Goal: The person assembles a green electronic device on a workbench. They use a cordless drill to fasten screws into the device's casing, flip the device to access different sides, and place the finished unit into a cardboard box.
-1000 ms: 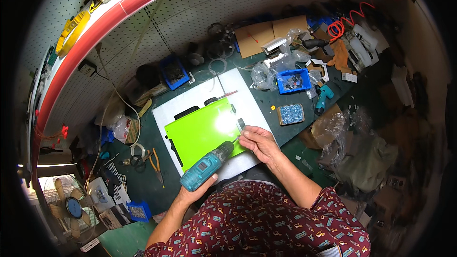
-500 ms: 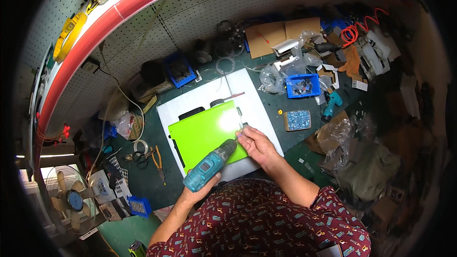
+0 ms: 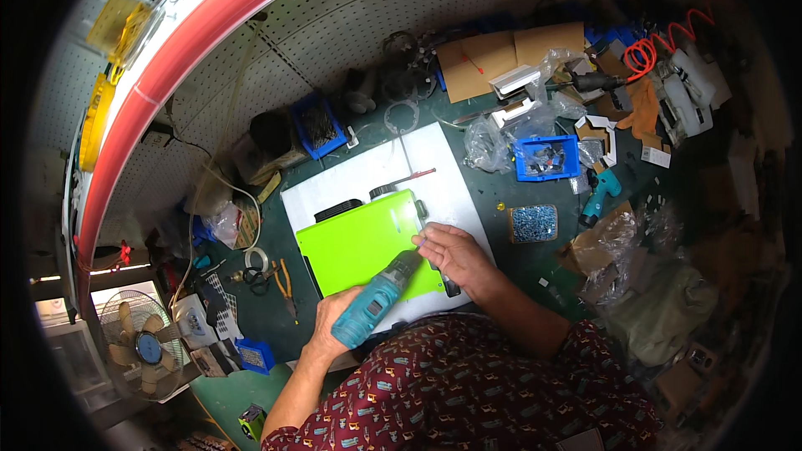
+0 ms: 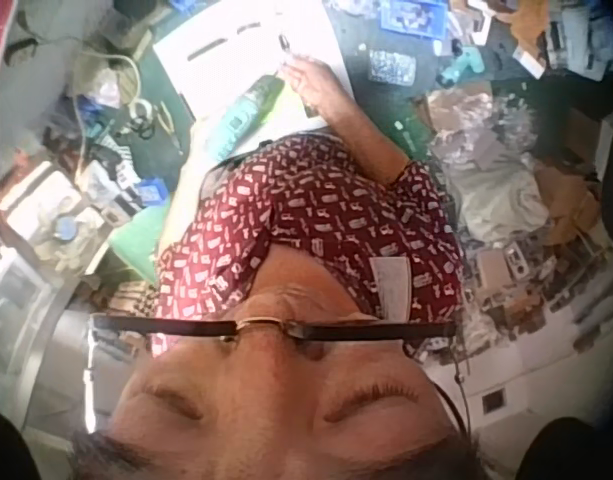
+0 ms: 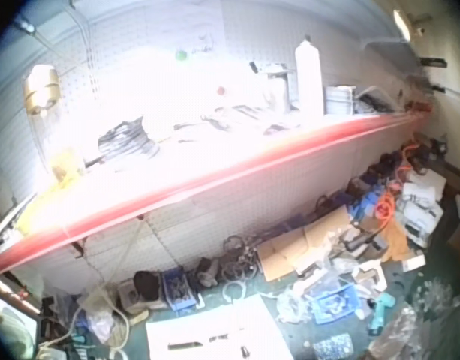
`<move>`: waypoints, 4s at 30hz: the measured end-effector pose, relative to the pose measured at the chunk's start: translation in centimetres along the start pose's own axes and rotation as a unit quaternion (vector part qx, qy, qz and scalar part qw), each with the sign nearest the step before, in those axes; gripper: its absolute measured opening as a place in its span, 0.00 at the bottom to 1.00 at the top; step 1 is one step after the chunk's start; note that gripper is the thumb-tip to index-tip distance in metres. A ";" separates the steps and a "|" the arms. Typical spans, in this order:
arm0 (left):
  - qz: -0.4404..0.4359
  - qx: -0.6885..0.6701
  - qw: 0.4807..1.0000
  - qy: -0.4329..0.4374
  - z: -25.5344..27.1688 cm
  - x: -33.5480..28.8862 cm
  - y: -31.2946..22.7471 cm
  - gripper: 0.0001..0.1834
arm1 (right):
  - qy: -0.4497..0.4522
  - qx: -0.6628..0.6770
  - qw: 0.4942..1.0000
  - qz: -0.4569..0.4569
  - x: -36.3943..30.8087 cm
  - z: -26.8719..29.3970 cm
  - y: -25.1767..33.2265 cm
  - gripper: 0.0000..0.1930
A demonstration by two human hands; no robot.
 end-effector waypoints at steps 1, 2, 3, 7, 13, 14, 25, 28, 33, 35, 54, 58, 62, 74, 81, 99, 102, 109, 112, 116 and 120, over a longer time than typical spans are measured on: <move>-0.033 0.002 0.999 -0.017 -0.1 0.0 -0.4 0.17 | 0.011 0.013 1.000 -0.005 0.3 -0.1 -0.2 0.13; -0.068 0.004 0.997 -0.034 -0.4 0.1 -0.9 0.17 | -0.004 0.014 1.000 -0.010 0.7 0.0 -0.4 0.11; -0.102 0.006 0.994 -0.049 -0.5 0.1 -1.2 0.16 | -0.017 0.044 0.999 -0.011 1.1 -0.1 -0.8 0.09; -0.093 -0.007 0.995 -0.032 -1.0 0.7 -1.2 0.15 | -0.031 0.097 0.995 0.007 2.2 -0.4 -1.2 0.08; -0.094 0.008 0.994 -0.060 -0.5 1.0 -2.1 0.13 | -0.052 0.138 0.989 -0.009 3.2 -0.2 -0.6 0.06; -0.122 0.026 0.989 -0.073 -0.5 1.1 -2.5 0.13 | -0.049 0.143 0.988 -0.012 3.3 -0.3 -0.6 0.06; 0.071 0.023 0.997 -0.011 -0.1 2.7 -0.4 0.15 | -0.017 0.088 0.996 -0.018 3.4 0.0 0.4 0.06; -0.096 0.120 0.987 -0.044 1.0 3.3 -2.3 0.19 | -0.010 0.059 0.998 -0.022 3.4 0.2 0.8 0.07; -0.060 0.089 0.994 -0.036 1.1 3.6 -2.1 0.17 | 0.000 0.084 0.996 -0.035 3.6 0.1 0.7 0.06; 0.028 0.039 0.999 -0.005 0.6 3.4 -1.3 0.14 | 0.014 0.099 0.995 -0.029 3.6 -0.1 0.6 0.05; 0.043 -0.064 0.996 -0.055 0.4 3.2 -3.1 0.07 | 0.000 0.127 0.990 -0.053 3.9 -0.7 -0.3 0.09; 0.043 -0.061 0.996 -0.048 0.3 3.0 -2.9 0.08 | 0.017 0.137 0.989 -0.047 3.5 -1.0 -0.1 0.10; 0.056 -0.052 0.996 -0.052 0.3 2.6 -2.6 0.07 | 0.014 0.146 0.988 -0.054 3.6 -0.9 -0.3 0.11; 0.022 -0.076 0.995 -0.057 -1.2 2.3 -1.6 0.04 | -0.262 -0.324 0.842 0.343 4.0 17.4 15.6 0.17; -0.002 -0.072 0.997 -0.029 -1.8 2.1 -2.6 0.05 | -0.333 -0.705 0.502 0.374 0.7 22.2 14.1 0.09; 0.044 -0.069 0.997 -0.018 -2.6 0.9 -2.7 0.08 | 0.031 -0.060 0.991 0.113 0.1 9.0 2.7 0.12; 0.030 -0.060 0.998 -0.015 -3.0 0.9 -2.4 0.10 | 0.097 0.026 0.994 0.040 -0.3 5.9 0.6 0.12; 0.065 -0.094 0.993 0.005 -2.5 -0.3 -1.4 0.13 | 0.133 0.040 0.990 0.002 -0.4 4.2 -0.4 0.09; 0.069 -0.097 0.993 0.023 -2.2 -0.3 -1.5 0.15 | 0.125 0.039 0.991 -0.006 -0.3 3.9 -0.5 0.09; 0.104 -0.028 0.993 0.037 -1.1 -0.5 -1.5 0.11 | 0.154 -0.015 0.988 -0.018 -0.6 3.4 -0.1 0.09; 0.102 -0.056 0.992 0.048 0.0 -0.3 -1.7 0.10 | 0.164 -0.011 0.985 -0.057 -0.2 2.8 -0.3 0.09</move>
Point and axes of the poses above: each hand's wrist, its own x-axis towards the middle knuckle, its own z-axis out of the back of the hand, y = z × x, the point moved 5 cm from there along x, towards the middle knuckle, and after that the axes turned 7 degrees about -y, right-handed, at the moved point
